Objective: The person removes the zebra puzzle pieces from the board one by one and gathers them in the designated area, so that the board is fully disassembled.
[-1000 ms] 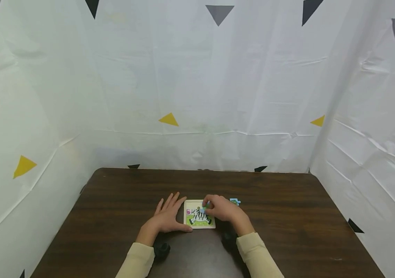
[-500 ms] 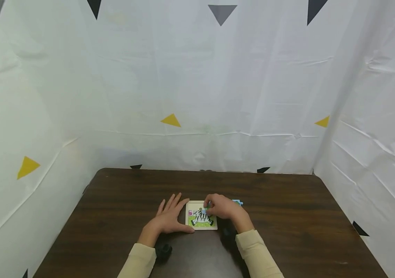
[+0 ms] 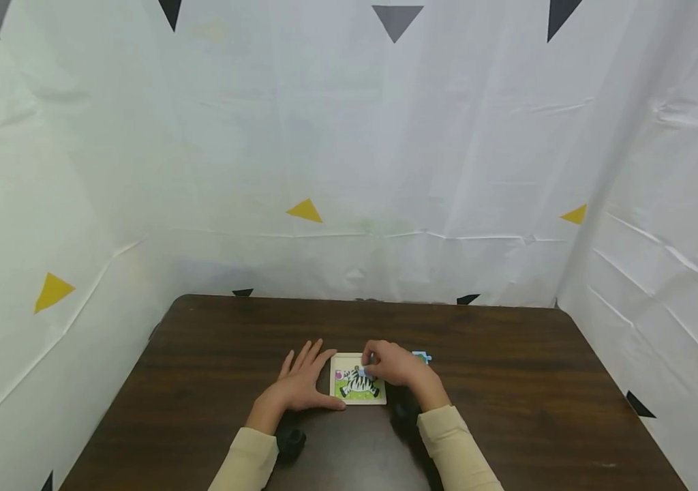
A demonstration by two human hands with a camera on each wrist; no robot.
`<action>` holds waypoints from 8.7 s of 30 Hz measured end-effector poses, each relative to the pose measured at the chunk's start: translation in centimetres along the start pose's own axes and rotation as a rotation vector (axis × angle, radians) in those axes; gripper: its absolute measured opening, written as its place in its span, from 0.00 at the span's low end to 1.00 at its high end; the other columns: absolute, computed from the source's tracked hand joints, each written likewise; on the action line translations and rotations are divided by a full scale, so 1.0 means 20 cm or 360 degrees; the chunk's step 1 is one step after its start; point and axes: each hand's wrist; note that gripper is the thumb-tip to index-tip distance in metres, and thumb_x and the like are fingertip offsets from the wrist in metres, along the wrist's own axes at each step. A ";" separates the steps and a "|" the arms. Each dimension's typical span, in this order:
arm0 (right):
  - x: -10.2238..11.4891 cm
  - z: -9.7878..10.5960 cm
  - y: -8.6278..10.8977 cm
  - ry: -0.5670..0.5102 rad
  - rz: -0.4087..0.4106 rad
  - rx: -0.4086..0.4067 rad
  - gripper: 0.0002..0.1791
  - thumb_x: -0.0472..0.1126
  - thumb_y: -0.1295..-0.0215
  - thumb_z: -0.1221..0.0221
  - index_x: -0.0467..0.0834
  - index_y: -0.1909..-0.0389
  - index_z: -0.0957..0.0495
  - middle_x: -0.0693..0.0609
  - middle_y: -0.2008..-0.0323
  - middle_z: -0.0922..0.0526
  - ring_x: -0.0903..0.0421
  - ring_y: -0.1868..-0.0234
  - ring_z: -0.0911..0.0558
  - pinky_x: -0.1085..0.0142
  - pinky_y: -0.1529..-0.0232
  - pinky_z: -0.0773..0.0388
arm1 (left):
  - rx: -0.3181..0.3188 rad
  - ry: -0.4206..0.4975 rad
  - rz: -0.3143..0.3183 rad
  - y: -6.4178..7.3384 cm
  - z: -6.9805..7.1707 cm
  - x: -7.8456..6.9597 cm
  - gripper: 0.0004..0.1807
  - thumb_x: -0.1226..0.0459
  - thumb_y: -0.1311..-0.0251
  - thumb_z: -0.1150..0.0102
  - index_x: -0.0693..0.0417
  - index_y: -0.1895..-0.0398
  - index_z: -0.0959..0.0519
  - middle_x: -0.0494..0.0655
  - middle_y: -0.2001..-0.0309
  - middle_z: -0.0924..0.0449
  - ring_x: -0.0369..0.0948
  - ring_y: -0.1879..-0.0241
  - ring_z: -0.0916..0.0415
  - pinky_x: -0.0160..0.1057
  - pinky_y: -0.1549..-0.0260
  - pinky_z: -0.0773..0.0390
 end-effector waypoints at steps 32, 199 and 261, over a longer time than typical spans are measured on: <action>-0.02 0.06 0.04 -0.0092 0.0103 -0.0085 0.03 0.38 0.23 0.36 0.44 0.55 0.18 0.52 0.70 0.19 0.55 0.71 0.25 0.60 0.67 0.27 | -0.0011 0.0041 -0.0027 0.01 0.00 -0.01 0.69 0.22 0.57 0.27 0.39 0.14 0.43 0.57 0.11 0.58 0.61 0.12 0.65 0.74 0.20 0.67; 0.14 -0.15 0.03 0.0067 0.0136 -0.0013 0.13 0.44 0.19 0.40 0.43 0.41 0.23 0.55 0.68 0.21 0.59 0.75 0.25 0.64 0.74 0.30 | 0.0011 -0.0022 -0.0014 -0.04 -0.03 -0.04 0.66 0.26 0.53 0.25 0.38 0.13 0.43 0.48 0.10 0.61 0.53 0.10 0.70 0.69 0.18 0.73; 0.13 -0.16 0.01 -0.0142 0.0121 0.0049 0.16 0.43 0.25 0.34 0.44 0.45 0.27 0.53 0.68 0.20 0.57 0.74 0.24 0.64 0.73 0.29 | -0.0010 -0.0020 -0.0036 -0.01 0.00 -0.07 0.67 0.25 0.54 0.26 0.43 0.14 0.42 0.55 0.11 0.57 0.58 0.11 0.66 0.72 0.19 0.69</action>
Point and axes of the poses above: each hand's wrist, its own y-axis away from the middle knuckle, its own z-axis out of the back of the hand, x = y × z
